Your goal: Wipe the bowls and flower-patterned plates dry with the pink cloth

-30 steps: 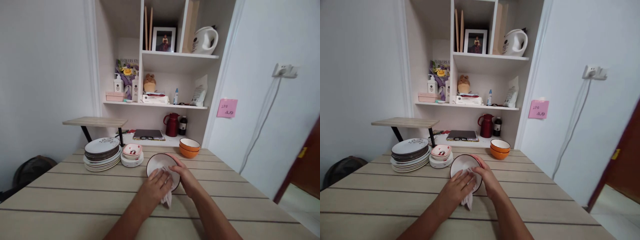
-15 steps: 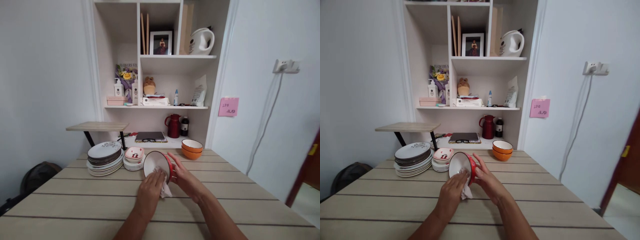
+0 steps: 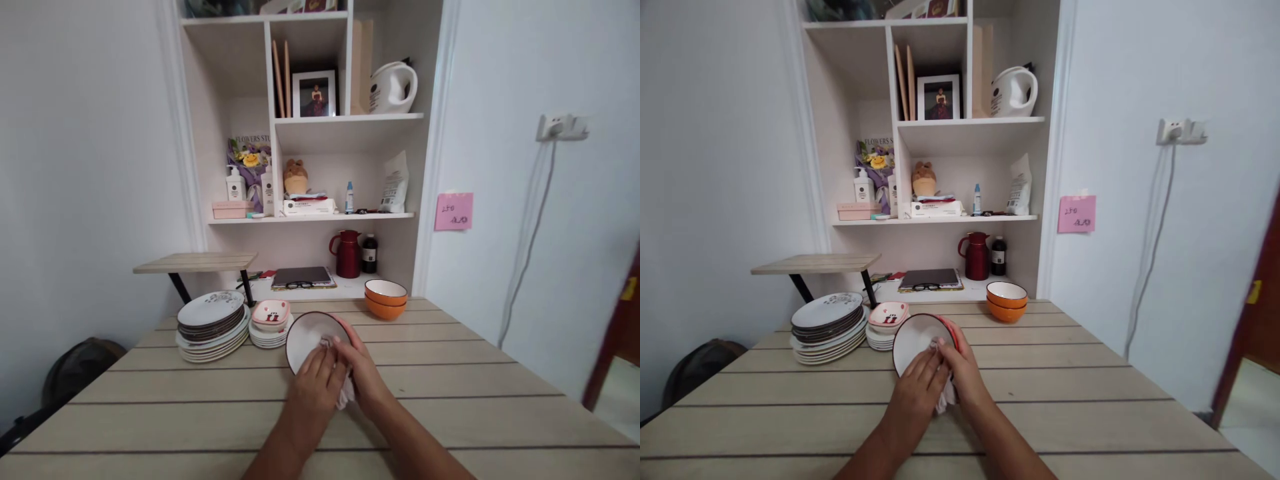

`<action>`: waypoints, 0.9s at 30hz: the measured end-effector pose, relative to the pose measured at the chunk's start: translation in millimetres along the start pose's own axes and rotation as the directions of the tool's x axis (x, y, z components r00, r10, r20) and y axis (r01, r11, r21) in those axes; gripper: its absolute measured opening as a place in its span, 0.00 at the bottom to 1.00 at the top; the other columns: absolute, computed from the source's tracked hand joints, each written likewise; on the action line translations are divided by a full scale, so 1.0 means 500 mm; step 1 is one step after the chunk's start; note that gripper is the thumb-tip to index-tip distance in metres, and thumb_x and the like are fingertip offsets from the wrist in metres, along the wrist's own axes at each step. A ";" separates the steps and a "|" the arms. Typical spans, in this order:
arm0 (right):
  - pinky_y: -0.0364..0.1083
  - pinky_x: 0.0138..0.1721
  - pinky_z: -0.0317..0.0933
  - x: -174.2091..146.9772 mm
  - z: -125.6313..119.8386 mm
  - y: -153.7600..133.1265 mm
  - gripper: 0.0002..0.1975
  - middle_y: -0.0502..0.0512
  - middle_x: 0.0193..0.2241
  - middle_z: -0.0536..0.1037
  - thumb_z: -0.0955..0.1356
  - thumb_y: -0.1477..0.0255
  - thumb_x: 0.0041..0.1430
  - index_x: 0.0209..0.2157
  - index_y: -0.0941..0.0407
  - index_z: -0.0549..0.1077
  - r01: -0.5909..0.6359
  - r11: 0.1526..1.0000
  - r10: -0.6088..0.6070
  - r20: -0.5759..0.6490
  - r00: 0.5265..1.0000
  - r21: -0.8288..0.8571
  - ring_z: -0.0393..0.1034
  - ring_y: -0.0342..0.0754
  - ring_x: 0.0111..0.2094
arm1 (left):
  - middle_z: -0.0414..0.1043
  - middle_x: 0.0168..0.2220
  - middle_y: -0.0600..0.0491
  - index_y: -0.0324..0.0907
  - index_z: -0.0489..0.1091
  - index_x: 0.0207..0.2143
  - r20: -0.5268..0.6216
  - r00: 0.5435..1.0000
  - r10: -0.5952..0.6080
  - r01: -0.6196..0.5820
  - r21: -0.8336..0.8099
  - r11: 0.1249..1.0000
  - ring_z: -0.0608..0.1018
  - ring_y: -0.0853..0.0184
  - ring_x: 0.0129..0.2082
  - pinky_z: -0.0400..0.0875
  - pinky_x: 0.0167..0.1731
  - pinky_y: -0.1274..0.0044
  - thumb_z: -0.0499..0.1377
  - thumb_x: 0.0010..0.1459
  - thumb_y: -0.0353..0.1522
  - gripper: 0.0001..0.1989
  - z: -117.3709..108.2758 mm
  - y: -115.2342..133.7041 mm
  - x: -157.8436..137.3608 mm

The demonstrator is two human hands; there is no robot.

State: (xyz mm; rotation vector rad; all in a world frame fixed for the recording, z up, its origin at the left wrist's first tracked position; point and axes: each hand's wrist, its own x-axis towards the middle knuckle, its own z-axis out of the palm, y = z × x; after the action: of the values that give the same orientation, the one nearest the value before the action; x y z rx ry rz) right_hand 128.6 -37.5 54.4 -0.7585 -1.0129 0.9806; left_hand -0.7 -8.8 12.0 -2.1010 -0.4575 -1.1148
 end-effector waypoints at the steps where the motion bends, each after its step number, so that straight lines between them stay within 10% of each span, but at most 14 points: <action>1: 0.57 0.62 0.54 0.005 -0.007 -0.002 0.23 0.53 0.52 0.77 0.71 0.62 0.54 0.52 0.49 0.73 -0.025 1.000 0.025 -0.007 1.000 -0.001 0.66 0.59 0.57 | 0.75 0.52 0.43 0.36 0.67 0.55 0.028 0.999 0.020 -0.019 -0.013 1.000 0.76 0.59 0.52 0.73 0.51 0.67 0.47 0.67 0.25 0.18 -0.001 -0.001 0.001; 6: 0.58 0.62 0.52 0.017 -0.054 -0.040 0.24 0.54 0.51 0.78 0.73 0.63 0.49 0.50 0.50 0.76 -0.029 0.996 0.031 0.017 0.999 -0.086 0.66 0.61 0.56 | 0.71 0.57 0.45 0.42 0.63 0.59 0.175 0.979 0.104 -0.081 -0.134 0.988 0.74 0.63 0.56 0.70 0.54 0.67 0.49 0.67 0.28 0.19 0.000 -0.006 0.002; 16: 0.59 0.58 0.55 0.010 -0.109 -0.103 0.25 0.52 0.51 0.78 0.73 0.65 0.48 0.51 0.47 0.75 -0.214 0.943 0.259 0.161 0.952 -0.253 0.68 0.61 0.54 | 0.76 0.51 0.47 0.41 0.72 0.46 0.088 0.991 0.098 -0.092 -0.067 0.993 0.76 0.61 0.53 0.63 0.60 0.63 0.55 0.65 0.30 0.09 0.005 0.005 -0.003; 27: 0.58 0.60 0.52 -0.013 -0.035 -0.037 0.45 0.57 0.58 0.71 0.75 0.57 0.50 0.66 0.42 0.53 -0.200 0.975 0.177 0.206 0.962 0.098 0.68 0.57 0.55 | 0.78 0.49 0.46 0.40 0.72 0.51 0.064 0.995 -0.073 0.074 -0.011 0.997 0.79 0.62 0.48 0.75 0.48 0.70 0.51 0.65 0.25 0.15 -0.010 -0.003 -0.016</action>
State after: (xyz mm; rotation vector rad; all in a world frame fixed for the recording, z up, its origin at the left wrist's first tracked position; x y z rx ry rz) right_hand 149.3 -51.9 62.2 -0.6778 -1.0549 1.2900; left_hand -9.0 -11.4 8.0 -2.1519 -0.5626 -1.0974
